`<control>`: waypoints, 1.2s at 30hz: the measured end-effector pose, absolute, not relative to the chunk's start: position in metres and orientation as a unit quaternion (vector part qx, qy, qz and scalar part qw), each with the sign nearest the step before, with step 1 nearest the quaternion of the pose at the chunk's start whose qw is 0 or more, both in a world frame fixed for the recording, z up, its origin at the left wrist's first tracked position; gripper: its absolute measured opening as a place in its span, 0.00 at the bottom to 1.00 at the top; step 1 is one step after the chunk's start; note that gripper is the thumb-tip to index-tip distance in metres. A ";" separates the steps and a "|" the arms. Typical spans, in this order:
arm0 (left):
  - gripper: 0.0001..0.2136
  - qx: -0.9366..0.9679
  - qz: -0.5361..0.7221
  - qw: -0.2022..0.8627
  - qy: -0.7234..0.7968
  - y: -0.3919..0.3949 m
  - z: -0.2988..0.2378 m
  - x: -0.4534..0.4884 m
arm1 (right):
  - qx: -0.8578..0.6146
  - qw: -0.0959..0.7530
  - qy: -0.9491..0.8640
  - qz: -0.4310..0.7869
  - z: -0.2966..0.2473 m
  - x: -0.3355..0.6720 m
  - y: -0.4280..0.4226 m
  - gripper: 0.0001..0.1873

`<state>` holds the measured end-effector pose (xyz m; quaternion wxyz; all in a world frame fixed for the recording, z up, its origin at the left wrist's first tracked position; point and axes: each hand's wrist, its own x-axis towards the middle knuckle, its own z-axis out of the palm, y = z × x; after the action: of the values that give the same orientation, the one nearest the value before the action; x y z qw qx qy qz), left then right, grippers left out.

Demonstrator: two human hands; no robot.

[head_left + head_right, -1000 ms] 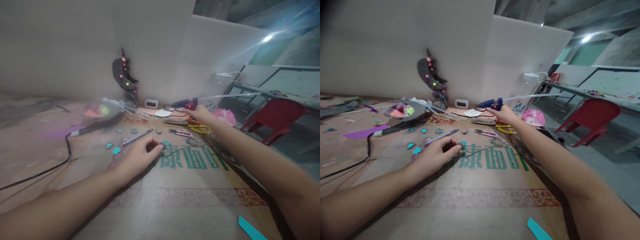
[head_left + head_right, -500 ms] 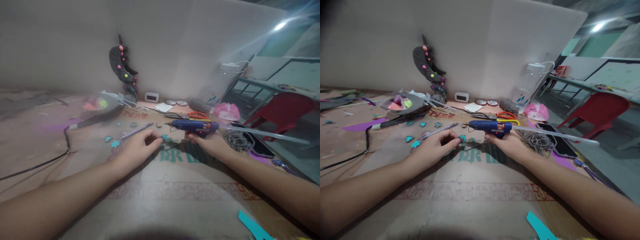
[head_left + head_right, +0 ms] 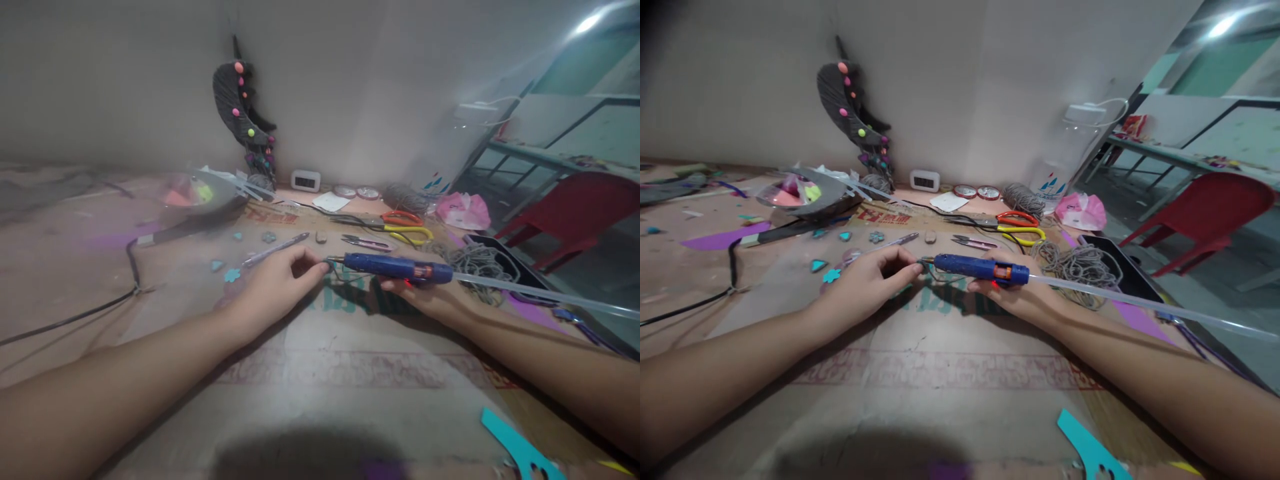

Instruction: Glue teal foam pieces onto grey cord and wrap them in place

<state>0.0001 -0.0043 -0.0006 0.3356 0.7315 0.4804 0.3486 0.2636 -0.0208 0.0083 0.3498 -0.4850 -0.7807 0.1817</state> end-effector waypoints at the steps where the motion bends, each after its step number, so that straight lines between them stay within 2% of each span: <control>1: 0.11 0.733 0.346 0.333 0.482 -0.005 0.000 0.000 | -0.487 0.347 -0.781 0.180 0.009 0.263 -0.022 0.14; 12: 0.09 0.735 0.350 0.333 0.476 -0.008 0.006 0.000 | -0.485 0.336 -0.792 0.154 0.012 0.260 -0.023 0.12; 31: 0.07 0.744 0.357 0.313 0.471 -0.007 0.004 0.002 | -0.477 0.319 -0.808 0.134 0.011 0.263 -0.019 0.15; 36: 0.07 0.745 0.356 0.310 0.471 -0.008 0.003 0.000 | -0.501 0.305 -0.800 0.128 0.011 0.262 -0.022 0.12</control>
<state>0.0001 -0.0081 0.0033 0.3103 0.7449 0.4712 0.3561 0.2617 -0.0223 0.0113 0.3054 -0.5005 -0.7999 0.1277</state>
